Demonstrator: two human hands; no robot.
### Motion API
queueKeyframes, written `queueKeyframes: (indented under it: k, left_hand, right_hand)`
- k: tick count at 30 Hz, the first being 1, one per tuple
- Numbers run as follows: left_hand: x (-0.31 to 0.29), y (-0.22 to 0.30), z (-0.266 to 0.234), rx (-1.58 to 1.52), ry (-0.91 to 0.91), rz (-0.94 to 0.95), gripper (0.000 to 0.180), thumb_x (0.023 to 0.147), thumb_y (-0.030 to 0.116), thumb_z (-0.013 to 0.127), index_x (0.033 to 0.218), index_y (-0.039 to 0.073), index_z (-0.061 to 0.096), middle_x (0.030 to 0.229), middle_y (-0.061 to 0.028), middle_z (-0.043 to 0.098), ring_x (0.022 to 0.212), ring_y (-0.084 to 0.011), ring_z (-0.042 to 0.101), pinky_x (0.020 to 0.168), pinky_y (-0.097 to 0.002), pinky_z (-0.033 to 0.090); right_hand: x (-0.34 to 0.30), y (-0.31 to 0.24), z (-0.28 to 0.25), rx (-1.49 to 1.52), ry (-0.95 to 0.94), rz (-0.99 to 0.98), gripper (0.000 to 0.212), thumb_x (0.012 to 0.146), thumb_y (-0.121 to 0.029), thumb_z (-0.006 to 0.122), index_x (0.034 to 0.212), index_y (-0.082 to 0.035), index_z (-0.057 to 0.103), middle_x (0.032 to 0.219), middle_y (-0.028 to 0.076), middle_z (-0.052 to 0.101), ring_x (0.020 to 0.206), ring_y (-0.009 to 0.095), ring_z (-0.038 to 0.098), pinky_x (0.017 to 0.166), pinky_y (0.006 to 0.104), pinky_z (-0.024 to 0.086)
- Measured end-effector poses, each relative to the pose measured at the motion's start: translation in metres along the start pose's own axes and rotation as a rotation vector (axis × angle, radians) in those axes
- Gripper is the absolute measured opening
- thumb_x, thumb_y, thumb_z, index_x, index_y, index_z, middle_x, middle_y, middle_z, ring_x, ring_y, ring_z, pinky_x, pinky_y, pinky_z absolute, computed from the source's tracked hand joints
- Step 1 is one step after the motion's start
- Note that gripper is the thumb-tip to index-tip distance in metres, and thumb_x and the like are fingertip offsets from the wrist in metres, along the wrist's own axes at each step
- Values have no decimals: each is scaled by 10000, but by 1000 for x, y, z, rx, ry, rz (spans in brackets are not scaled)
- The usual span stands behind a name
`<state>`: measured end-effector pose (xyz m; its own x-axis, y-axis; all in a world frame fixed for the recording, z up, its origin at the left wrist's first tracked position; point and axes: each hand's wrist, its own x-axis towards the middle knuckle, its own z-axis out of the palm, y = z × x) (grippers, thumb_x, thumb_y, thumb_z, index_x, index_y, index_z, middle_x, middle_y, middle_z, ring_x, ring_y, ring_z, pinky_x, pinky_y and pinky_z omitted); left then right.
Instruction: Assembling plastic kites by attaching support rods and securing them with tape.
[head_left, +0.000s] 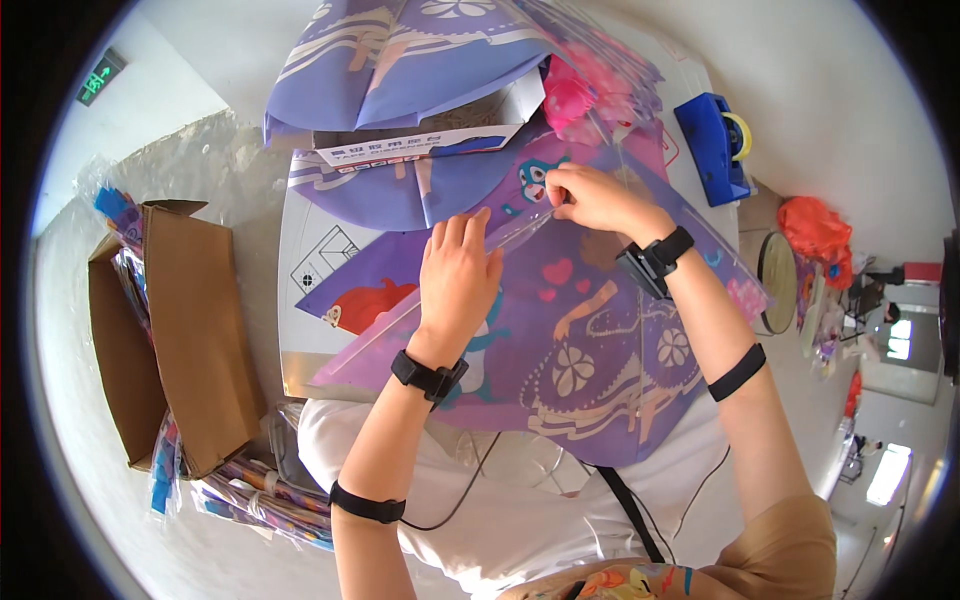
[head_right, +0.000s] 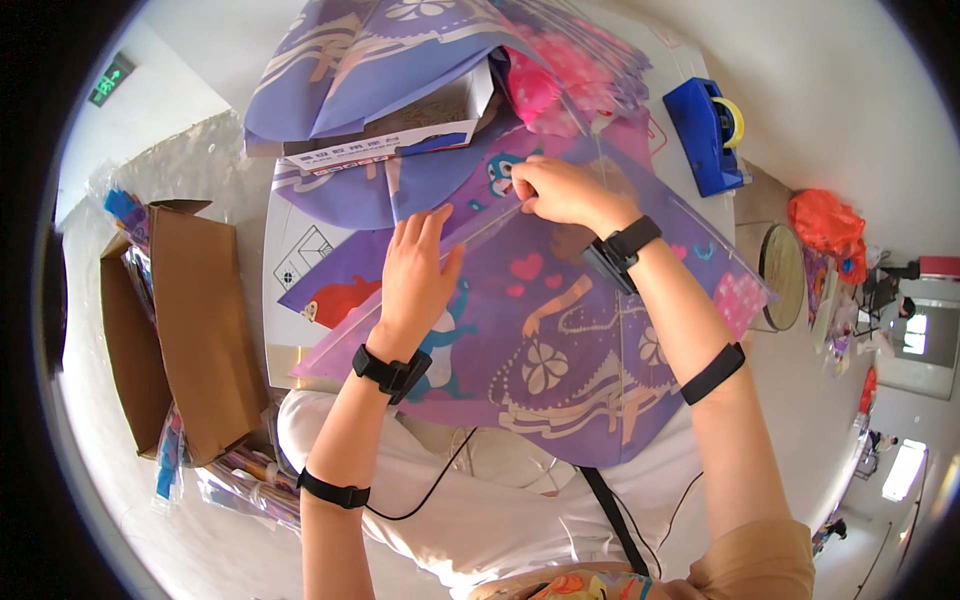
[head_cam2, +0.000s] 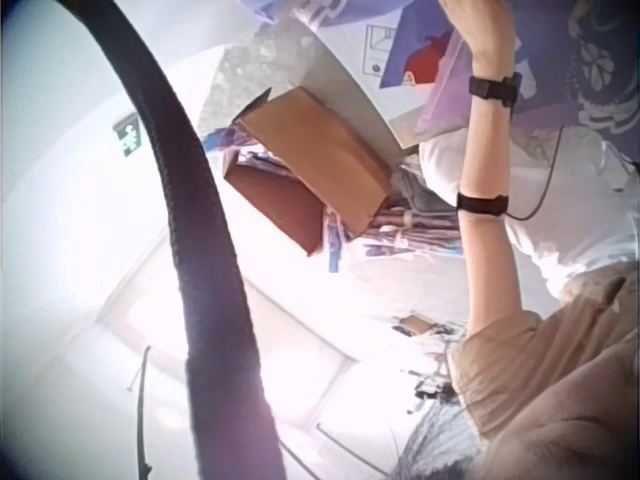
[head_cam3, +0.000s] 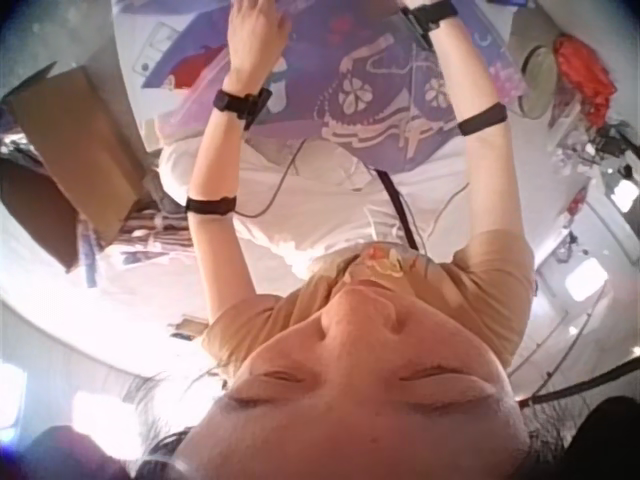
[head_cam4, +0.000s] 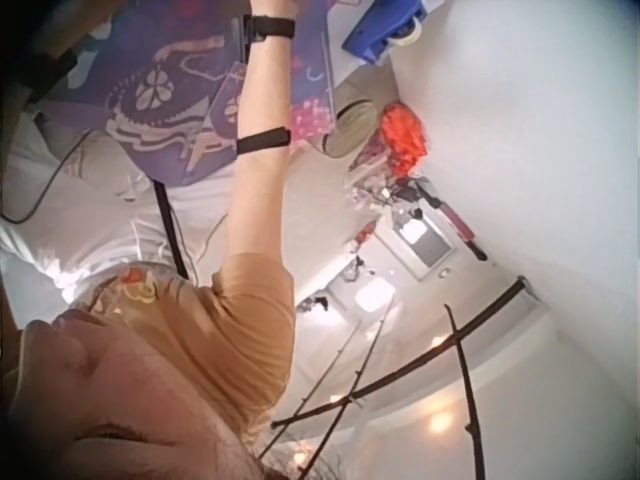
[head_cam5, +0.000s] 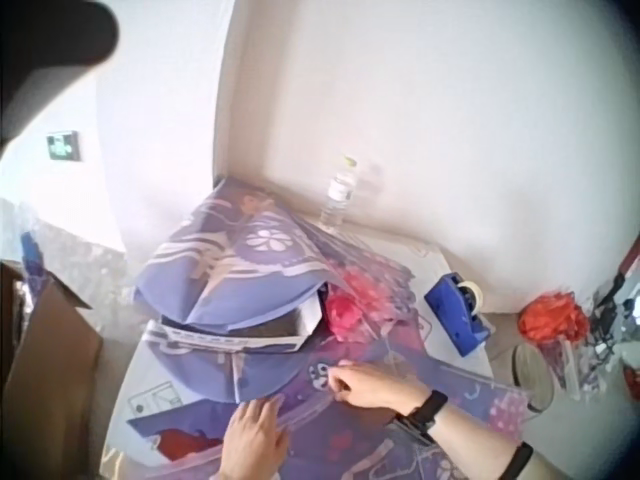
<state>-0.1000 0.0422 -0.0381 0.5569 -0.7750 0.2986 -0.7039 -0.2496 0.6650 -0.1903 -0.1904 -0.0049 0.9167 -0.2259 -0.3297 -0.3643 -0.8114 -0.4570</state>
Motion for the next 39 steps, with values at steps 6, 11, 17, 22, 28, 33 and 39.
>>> queueKeyframes:
  k: [6,11,17,22,28,33,39]
  left_hand:
    - [-2,27,-15,-65,-102,-33,526,773,179,763,1230,21,556,1024,-135,641,965,-336,594,861,-420,466]
    - [0,92,-36,-401,-177,-126,382,760,183,765,1090,41,635,948,-159,694,858,-364,649,747,-408,510]
    - [-30,161,-85,-659,-301,-153,294,838,95,724,1092,-25,638,924,-112,691,834,-167,654,781,-294,510]
    - [-74,205,-112,-814,-433,-256,200,867,46,699,1037,-43,642,909,-56,672,873,-94,625,788,-239,502]
    - [-110,256,-132,-772,-474,-230,123,880,55,700,950,-36,657,878,-37,655,826,-81,603,758,-225,497]
    - [-119,282,-146,-619,-390,-58,85,904,54,667,908,-32,667,810,-20,626,737,-69,574,674,-212,470]
    - [-128,301,-157,-664,-450,-165,78,896,53,659,898,-24,667,809,-4,650,724,-48,552,665,-209,458]
  right_hand:
    - [-50,-47,-10,-93,182,-120,184,775,-12,655,851,-49,492,875,87,534,862,315,563,722,412,454]
    - [-117,-94,-16,-117,487,-330,192,734,70,637,839,-29,509,847,117,529,825,333,561,682,416,460]
    - [-209,-129,-6,95,858,-334,257,762,59,667,957,-57,545,957,93,576,836,315,594,712,387,487]
    - [-279,-168,23,475,1115,-203,360,773,82,708,1081,-43,569,1050,113,575,931,240,581,726,304,503]
    - [-328,-189,46,542,1205,-221,291,767,80,714,1016,-31,611,1020,109,577,874,239,588,704,306,496]
    - [-359,-198,44,583,1223,-278,294,771,83,711,1030,-29,632,992,112,584,857,250,592,705,307,495]
    - [-380,-201,37,471,1226,-356,277,767,57,738,1015,-12,636,950,107,611,844,206,592,703,283,479]
